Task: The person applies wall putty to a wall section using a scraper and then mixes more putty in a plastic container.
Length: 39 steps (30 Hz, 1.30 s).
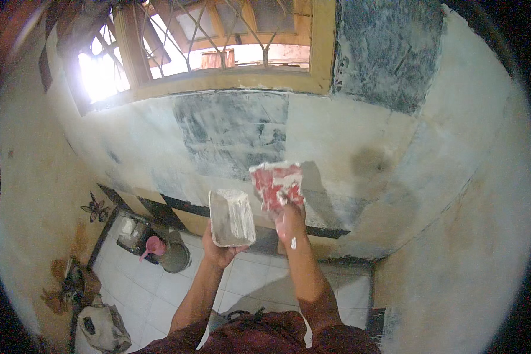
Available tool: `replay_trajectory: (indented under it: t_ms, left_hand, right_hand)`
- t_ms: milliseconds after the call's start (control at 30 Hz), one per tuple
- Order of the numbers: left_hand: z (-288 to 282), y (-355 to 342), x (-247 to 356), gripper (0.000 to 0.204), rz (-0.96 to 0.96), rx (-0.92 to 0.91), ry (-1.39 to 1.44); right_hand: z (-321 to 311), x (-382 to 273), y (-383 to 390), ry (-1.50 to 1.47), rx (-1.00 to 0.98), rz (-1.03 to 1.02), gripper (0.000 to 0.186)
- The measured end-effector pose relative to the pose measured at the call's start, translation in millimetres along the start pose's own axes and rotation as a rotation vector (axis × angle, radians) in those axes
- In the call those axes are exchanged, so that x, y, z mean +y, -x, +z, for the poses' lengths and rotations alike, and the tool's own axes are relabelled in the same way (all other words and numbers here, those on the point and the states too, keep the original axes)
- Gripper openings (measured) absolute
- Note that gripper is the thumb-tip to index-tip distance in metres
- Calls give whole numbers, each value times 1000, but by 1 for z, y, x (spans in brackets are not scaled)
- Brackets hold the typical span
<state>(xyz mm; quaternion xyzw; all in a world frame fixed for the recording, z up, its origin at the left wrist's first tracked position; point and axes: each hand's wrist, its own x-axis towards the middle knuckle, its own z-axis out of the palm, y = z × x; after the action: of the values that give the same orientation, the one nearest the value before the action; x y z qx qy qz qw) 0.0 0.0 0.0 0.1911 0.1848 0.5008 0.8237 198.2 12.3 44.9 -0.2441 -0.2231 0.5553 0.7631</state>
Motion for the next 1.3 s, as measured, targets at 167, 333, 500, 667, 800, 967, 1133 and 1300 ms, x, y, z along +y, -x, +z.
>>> replay_trajectory:
  t_ms: [167, 333, 500, 667, 800, 967, 1133, 1300]
  left_hand:
    - [-16, 8, 33, 67, 10, -28, 0]
    - [-30, 19, 74, 68, 9, 22, -38]
    - [-55, 31, 119, 68, 34, 33, -31]
    - [-66, 36, 152, 63, 100, 69, -4]
    - [-83, 38, 162, 63, 105, 21, 28]
    - [-89, 32, 151, 62, 57, 101, 49]
    - [-84, 31, 151, 62, 1, 57, 67]
    - [-90, 22, 151, 62, -50, 24, 105]
  right_hand:
    - [60, -6, -51, 743, 155, -811, 38]
    - [72, 5, -134, 1721, 149, -1566, 26]
    - [116, 35, -171, 2127, -290, -1549, 14]
    - [140, 54, -203, 2289, -15, -1425, 23]
    - [154, 63, -197, 2298, 112, -1457, 19]
    - [138, 75, -173, 2364, -73, -1158, 21]
    - [125, 71, -137, 2287, -129, -1187, 25]
    - [156, 51, -131, 2241, -72, -1409, 26]
